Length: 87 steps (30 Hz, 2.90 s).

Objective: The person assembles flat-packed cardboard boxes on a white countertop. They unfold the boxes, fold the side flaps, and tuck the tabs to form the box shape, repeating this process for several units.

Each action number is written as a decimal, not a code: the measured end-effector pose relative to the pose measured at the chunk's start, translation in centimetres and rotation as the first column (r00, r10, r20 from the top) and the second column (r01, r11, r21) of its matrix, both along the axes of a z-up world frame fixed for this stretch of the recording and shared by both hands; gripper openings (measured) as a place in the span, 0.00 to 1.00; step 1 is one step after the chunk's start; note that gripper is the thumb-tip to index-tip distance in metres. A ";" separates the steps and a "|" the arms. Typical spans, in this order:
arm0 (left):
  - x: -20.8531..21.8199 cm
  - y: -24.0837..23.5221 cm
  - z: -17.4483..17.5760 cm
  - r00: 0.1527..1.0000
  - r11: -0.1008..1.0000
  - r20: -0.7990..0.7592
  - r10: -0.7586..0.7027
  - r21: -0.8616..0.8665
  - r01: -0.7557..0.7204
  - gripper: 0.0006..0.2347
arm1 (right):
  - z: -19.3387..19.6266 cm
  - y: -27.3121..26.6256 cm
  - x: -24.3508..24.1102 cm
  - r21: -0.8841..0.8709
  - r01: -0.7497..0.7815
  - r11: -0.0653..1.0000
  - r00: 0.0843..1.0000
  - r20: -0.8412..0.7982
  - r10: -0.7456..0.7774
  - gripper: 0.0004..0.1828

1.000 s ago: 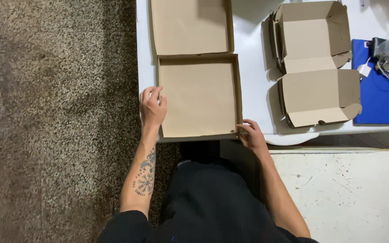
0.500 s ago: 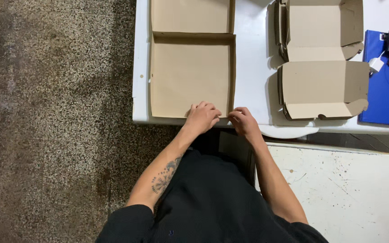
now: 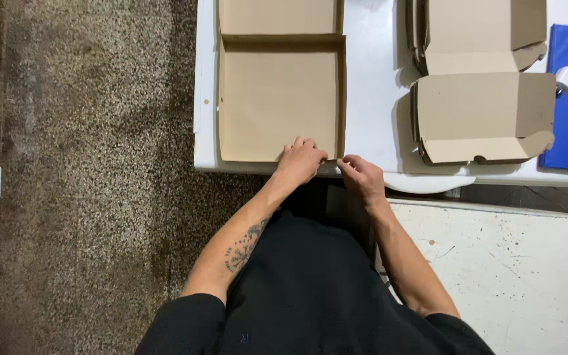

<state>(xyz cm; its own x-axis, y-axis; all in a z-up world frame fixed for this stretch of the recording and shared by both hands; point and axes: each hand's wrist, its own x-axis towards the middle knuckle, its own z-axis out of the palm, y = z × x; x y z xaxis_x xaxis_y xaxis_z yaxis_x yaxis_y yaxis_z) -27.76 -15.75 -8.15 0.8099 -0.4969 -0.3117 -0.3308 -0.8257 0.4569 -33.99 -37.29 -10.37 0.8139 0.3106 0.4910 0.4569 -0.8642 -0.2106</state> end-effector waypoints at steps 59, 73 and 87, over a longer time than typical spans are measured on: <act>-7.7 19.9 -2.1 0.550 0.807 0.592 0.589 -0.387 -0.447 0.09 | 0.5 15.4 8.4 -0.164 -0.334 0.928 0.708 -0.694 0.133 0.11; -6.7 21.6 -1.2 0.678 0.739 0.324 0.660 -0.439 -0.510 0.07 | 3.4 14.9 8.2 -0.087 -0.356 0.930 0.616 -0.770 0.164 0.13; -4.0 22.4 3.6 0.630 0.373 -0.351 0.693 -0.573 -0.730 0.09 | 6.5 15.0 7.7 -0.097 -0.419 0.903 0.537 -0.828 0.161 0.18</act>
